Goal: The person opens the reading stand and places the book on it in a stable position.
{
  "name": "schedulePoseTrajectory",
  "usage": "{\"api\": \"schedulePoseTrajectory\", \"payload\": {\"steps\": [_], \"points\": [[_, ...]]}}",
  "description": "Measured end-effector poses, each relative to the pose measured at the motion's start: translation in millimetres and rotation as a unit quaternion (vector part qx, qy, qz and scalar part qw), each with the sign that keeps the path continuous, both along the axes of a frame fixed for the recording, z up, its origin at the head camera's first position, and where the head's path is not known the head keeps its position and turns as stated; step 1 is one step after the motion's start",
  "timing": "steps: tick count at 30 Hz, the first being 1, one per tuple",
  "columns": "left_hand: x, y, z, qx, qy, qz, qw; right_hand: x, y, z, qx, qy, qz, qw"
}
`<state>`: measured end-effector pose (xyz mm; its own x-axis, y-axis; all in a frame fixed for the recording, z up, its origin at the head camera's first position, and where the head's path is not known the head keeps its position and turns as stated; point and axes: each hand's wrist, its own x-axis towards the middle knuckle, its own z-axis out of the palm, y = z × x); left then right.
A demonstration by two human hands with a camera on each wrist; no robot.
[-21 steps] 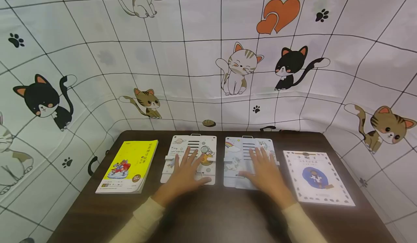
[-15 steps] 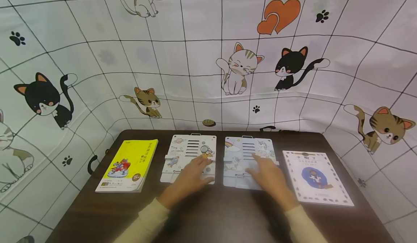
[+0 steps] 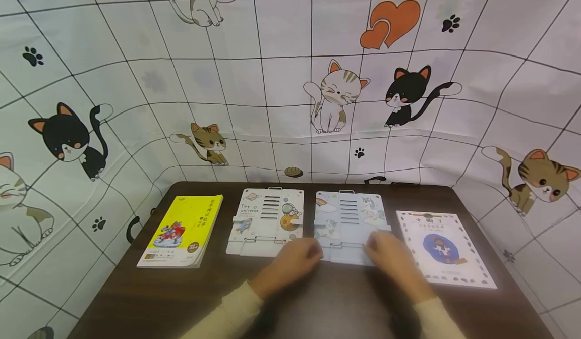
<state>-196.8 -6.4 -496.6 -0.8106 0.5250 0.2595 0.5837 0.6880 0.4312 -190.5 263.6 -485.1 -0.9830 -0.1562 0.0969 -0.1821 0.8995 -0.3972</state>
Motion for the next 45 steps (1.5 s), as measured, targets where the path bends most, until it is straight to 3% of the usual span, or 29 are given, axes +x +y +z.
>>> {"api": "schedulePoseTrajectory", "payload": {"steps": [3, 6, 12, 17, 20, 25, 34, 45], "points": [[-1.4, 7, -3.9, -0.010, 0.007, 0.003, 0.9999, 0.3, 7, -1.4, 0.000, -0.029, -0.001, 1.000], [-4.2, 14, -8.8, -0.022, -0.010, 0.010, 0.9996, -0.3, 13, -4.2, -0.004, -0.059, 0.008, 0.998], [-11.8, 23, -21.0, -0.033, -0.038, 0.023, 0.9985, 1.7, 21, -4.3, -0.056, -0.092, 0.020, 0.994], [-12.6, 26, -25.6, -0.033, -0.060, 0.012, 0.9976, 2.0, 32, -10.0, -0.121, -0.150, 0.044, 0.980], [-12.4, 27, -27.1, -0.031, -0.072, 0.019, 0.9967, -0.1, 35, -16.6, -0.139, -0.172, 0.038, 0.975], [-14.5, 30, -25.3, -0.002, -0.094, 0.031, 0.9951, -4.0, 35, -22.8, -0.135, -0.163, 0.026, 0.977], [-21.0, 34, -26.9, 0.020, -0.100, 0.024, 0.9945, -3.8, 35, -16.9, -0.121, -0.135, 0.030, 0.983], [-17.1, 33, -26.2, 0.077, -0.109, 0.025, 0.9907, -1.6, 33, -25.6, -0.082, -0.087, 0.033, 0.992]]}}
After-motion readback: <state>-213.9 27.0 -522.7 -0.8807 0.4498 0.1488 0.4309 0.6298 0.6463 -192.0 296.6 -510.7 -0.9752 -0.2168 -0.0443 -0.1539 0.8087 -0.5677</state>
